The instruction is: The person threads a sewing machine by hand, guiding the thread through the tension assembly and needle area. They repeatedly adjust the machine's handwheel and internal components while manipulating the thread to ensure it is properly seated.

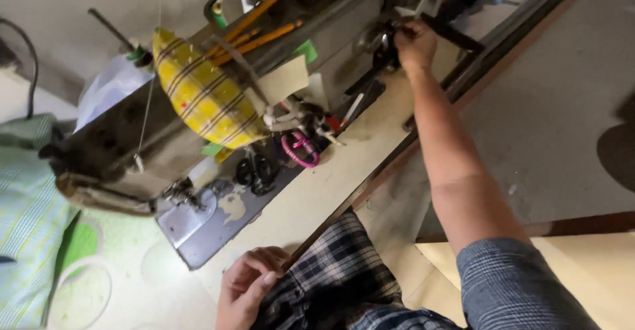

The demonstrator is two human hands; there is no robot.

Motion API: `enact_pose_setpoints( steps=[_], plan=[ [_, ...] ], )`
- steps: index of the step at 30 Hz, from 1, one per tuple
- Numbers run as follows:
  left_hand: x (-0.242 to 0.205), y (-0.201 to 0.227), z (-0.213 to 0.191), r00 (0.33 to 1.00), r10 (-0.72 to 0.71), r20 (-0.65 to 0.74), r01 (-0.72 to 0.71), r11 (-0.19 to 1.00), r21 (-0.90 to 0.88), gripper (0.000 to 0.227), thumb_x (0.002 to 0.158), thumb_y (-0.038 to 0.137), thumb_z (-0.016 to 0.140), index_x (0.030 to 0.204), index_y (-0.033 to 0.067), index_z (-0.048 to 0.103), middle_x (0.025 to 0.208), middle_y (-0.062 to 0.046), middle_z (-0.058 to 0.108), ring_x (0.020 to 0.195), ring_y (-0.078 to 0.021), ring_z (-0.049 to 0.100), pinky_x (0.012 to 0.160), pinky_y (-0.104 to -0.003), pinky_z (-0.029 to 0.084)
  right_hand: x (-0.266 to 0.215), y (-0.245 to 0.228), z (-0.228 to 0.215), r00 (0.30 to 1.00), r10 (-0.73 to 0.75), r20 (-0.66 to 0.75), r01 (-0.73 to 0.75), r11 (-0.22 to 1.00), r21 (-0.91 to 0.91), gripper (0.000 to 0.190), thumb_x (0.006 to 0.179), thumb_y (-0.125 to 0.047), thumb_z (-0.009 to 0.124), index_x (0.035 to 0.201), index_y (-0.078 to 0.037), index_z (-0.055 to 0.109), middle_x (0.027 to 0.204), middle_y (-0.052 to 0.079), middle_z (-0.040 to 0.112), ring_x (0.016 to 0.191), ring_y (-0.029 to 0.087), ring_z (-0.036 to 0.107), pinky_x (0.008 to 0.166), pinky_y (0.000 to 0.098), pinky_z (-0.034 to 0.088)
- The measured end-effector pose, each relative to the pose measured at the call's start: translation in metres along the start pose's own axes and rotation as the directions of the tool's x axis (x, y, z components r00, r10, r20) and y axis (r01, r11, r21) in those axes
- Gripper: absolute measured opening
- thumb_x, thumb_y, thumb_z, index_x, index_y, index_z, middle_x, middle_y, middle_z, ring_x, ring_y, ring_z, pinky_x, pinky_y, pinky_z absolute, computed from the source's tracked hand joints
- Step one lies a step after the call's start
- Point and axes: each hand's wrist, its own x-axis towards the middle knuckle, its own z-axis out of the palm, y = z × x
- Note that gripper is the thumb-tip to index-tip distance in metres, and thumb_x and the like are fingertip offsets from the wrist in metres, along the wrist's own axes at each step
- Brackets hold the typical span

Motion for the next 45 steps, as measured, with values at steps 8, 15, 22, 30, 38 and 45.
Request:
enact_pose_setpoints(
  steps=[8, 15, 22, 30, 38, 45],
  plan=[
    [-0.008, -0.003, -0.004, 1.000, 0.014, -0.023, -0.015, 0.997, -0.080, 0.016, 0.095, 0.010, 0.072, 0.087, 0.0101, 0.058, 0.085, -0.007, 0.062, 0.089, -0.0224, 0.061, 0.083, -0.038, 0.048, 0.044, 0.076, 0.004, 0.902, -0.425, 0.076, 0.424, 0.905, 0.030, 0.025, 0.073, 0.005, 0.067, 0.094, 0.001, 0.080, 0.091, 0.010, 0.076, 0.084, 0.022, 0.071, 0.077, 0.0349, 0.061],
    [-0.012, 0.000, 0.000, 0.997, 0.044, 0.066, -0.049, 0.997, 0.062, 0.015, 0.099, 0.017, 0.069, 0.091, 0.0103, 0.059, 0.096, -0.007, 0.067, 0.104, -0.0232, 0.069, 0.097, -0.035, 0.056, 0.031, 0.055, -0.020, 0.982, 0.079, 0.170, -0.043, 0.977, -0.207, 0.036, 0.098, -0.033, 0.057, 0.123, -0.014, 0.075, 0.118, 0.004, 0.080, 0.101, 0.023, 0.072, 0.084, 0.0408, 0.057],
    [-0.009, 0.018, 0.001, 0.981, 0.046, 0.187, -0.080, 0.981, 0.177, 0.017, 0.097, 0.023, 0.070, 0.088, 0.0124, 0.061, 0.095, -0.006, 0.070, 0.101, -0.0237, 0.071, 0.098, -0.039, 0.058, 0.056, 0.094, -0.007, 0.913, -0.403, 0.062, 0.385, 0.902, 0.194, 0.024, 0.077, 0.010, 0.065, 0.096, 0.005, 0.079, 0.097, 0.017, 0.080, 0.087, 0.026, 0.070, 0.074, 0.0406, 0.060],
    [0.001, 0.021, 0.008, 0.988, 0.001, 0.152, -0.007, 0.999, 0.039, 0.019, 0.095, 0.022, 0.072, 0.084, 0.0094, 0.063, 0.085, -0.006, 0.064, 0.099, -0.0283, 0.066, 0.108, -0.056, 0.052, 0.020, 0.041, -0.002, 0.990, -0.142, 0.012, 0.141, 0.990, 0.019, 0.021, 0.077, -0.003, 0.070, 0.094, -0.011, 0.080, 0.088, 0.003, 0.079, 0.083, 0.013, 0.073, 0.078, 0.0274, 0.060],
    [-0.010, -0.019, -0.010, 0.987, 0.070, 0.144, -0.085, 0.991, 0.105, 0.015, 0.092, 0.018, 0.073, 0.084, 0.0083, 0.065, 0.083, -0.007, 0.068, 0.111, -0.0338, 0.067, 0.101, -0.048, 0.052, 0.001, 0.001, -0.004, 0.998, -0.052, 0.025, 0.053, 0.998, -0.036, 0.023, 0.080, -0.001, 0.067, 0.094, -0.014, 0.079, 0.090, -0.002, 0.078, 0.082, 0.010, 0.069, 0.074, 0.0250, 0.055],
    [-0.003, -0.037, -0.020, 0.944, 0.212, 0.253, -0.238, 0.969, 0.073, 0.009, 0.093, 0.010, 0.072, 0.090, 0.0083, 0.064, 0.083, -0.006, 0.068, 0.091, -0.0252, 0.067, 0.094, -0.044, 0.058, -0.006, -0.024, -0.009, 0.991, -0.122, 0.052, 0.126, 0.989, -0.077, 0.017, 0.080, -0.001, 0.069, 0.090, -0.012, 0.078, 0.085, -0.002, 0.077, 0.074, 0.009, 0.068, 0.067, 0.0252, 0.053]
  ],
)
